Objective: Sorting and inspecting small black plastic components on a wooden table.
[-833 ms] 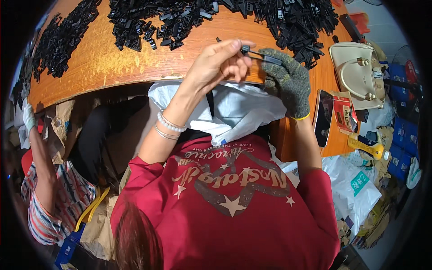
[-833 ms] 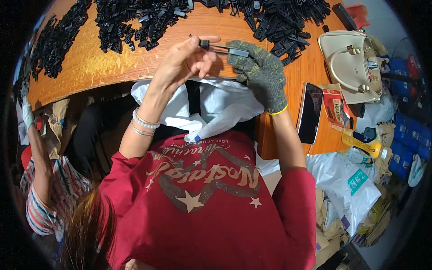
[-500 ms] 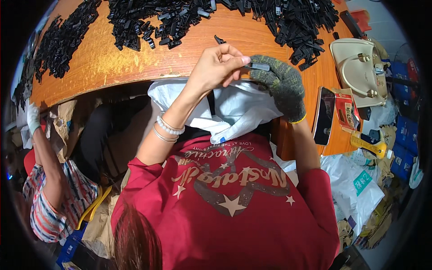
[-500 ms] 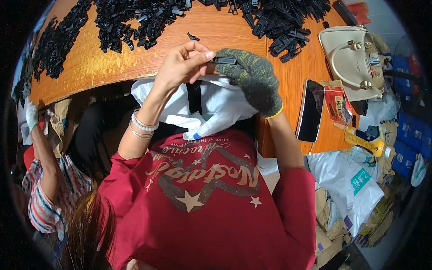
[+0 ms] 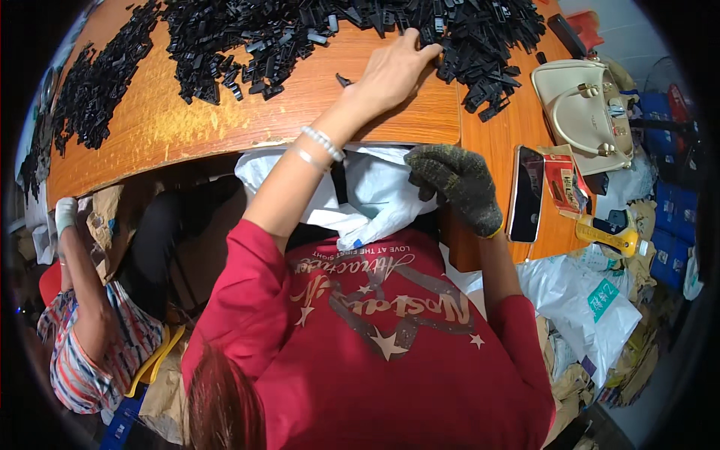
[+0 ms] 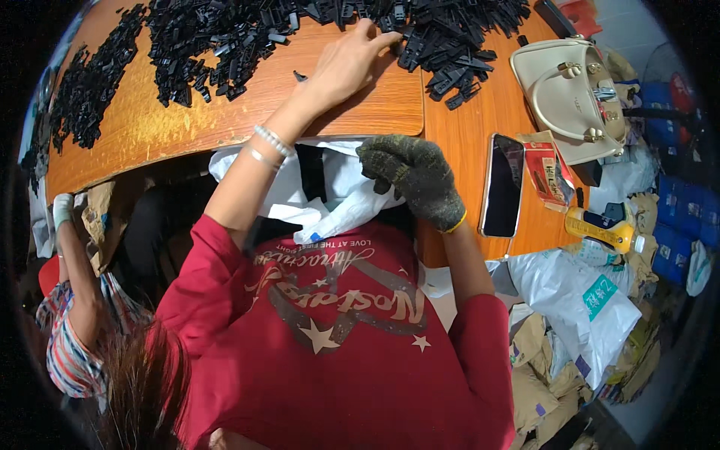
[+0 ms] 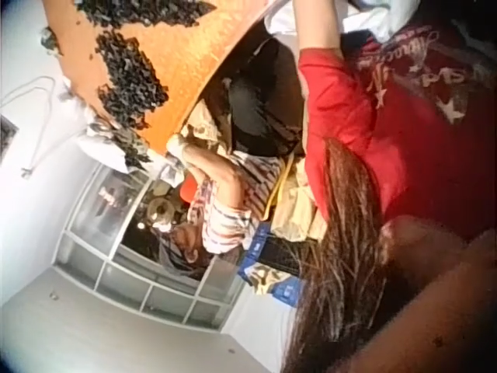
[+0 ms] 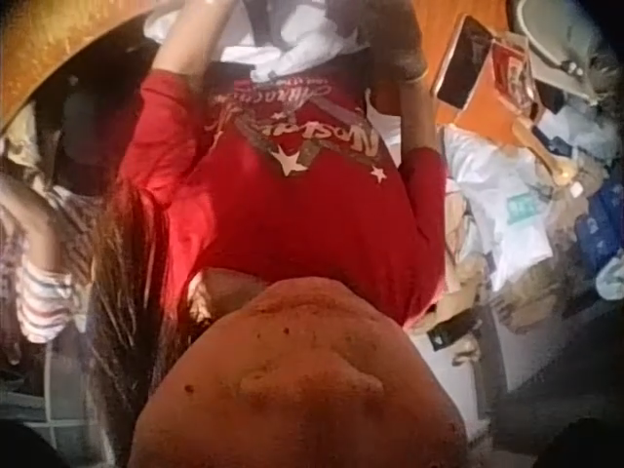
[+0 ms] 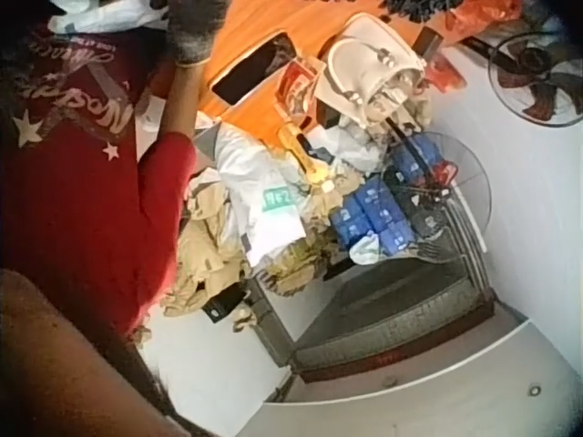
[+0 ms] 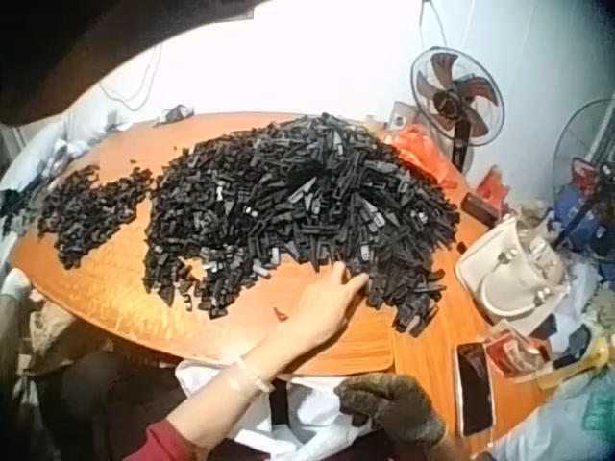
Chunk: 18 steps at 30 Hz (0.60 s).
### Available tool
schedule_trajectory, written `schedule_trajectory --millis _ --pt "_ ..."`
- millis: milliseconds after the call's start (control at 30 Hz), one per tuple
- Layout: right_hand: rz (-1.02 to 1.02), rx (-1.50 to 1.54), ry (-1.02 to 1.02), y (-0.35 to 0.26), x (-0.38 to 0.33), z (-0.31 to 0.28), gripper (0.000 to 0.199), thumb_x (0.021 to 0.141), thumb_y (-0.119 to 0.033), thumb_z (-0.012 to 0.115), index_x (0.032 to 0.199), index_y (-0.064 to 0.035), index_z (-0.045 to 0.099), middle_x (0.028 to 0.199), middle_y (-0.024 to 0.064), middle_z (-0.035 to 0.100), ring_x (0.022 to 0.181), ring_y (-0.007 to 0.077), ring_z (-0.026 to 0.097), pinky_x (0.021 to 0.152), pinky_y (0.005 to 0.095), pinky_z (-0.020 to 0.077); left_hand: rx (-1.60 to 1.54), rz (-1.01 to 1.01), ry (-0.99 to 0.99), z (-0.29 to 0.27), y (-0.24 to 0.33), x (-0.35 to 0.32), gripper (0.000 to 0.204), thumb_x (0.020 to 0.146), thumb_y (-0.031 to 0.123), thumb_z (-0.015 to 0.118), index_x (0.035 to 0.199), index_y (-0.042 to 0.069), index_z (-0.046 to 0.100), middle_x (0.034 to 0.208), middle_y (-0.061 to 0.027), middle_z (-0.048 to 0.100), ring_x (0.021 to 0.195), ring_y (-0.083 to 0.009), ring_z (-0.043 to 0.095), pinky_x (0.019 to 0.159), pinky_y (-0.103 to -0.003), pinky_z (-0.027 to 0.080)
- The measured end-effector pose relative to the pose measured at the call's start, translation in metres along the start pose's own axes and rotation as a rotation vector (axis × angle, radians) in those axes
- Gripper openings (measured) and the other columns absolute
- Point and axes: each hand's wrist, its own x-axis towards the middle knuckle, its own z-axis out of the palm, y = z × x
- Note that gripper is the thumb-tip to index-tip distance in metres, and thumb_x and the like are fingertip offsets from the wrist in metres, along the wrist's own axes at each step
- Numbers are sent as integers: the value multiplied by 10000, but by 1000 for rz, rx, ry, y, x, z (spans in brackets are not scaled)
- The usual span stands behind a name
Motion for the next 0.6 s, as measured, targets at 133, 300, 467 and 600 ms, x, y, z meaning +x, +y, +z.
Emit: schedule_trajectory --millis 133,300,467,600 --pt "-34 -75 60 2 -3 -4 257 909 -128 602 1127 3 644 826 63 674 629 97 604 567 237 485 186 133 -41 15 -6 20 183 823 112 606 995 56 579 918 -126 505 781 -301 604 612 -398 497" --pt "-270 -18 224 14 17 -12 254 920 -179 577 1083 -1 657 888 56 673 623 80 605 526 209 473 56 176 28 -9 -1 1 153 798 79 619 929 25 560 906 -146 549 789 -285 623 612 -392 505" --pt "-398 -41 395 5 45 -4 316 924 -146 552 1198 8 586 967 73 670 699 94 630 542 200 496 -1122 -533 -59 -41 13 -21 256 876 75 653 1057 -75 551 777 -125 668 629 -145 665 531 -265 518" --pt "-322 208 362 -10 55 1 330 944 -150 522 1230 10 558 1015 98 671 708 104 644 517 189 483 -1351 -528 -17 -59 14 -37 228 892 -1 596 1104 -75 556 847 -156 681 679 -192 682 578 -252 555"
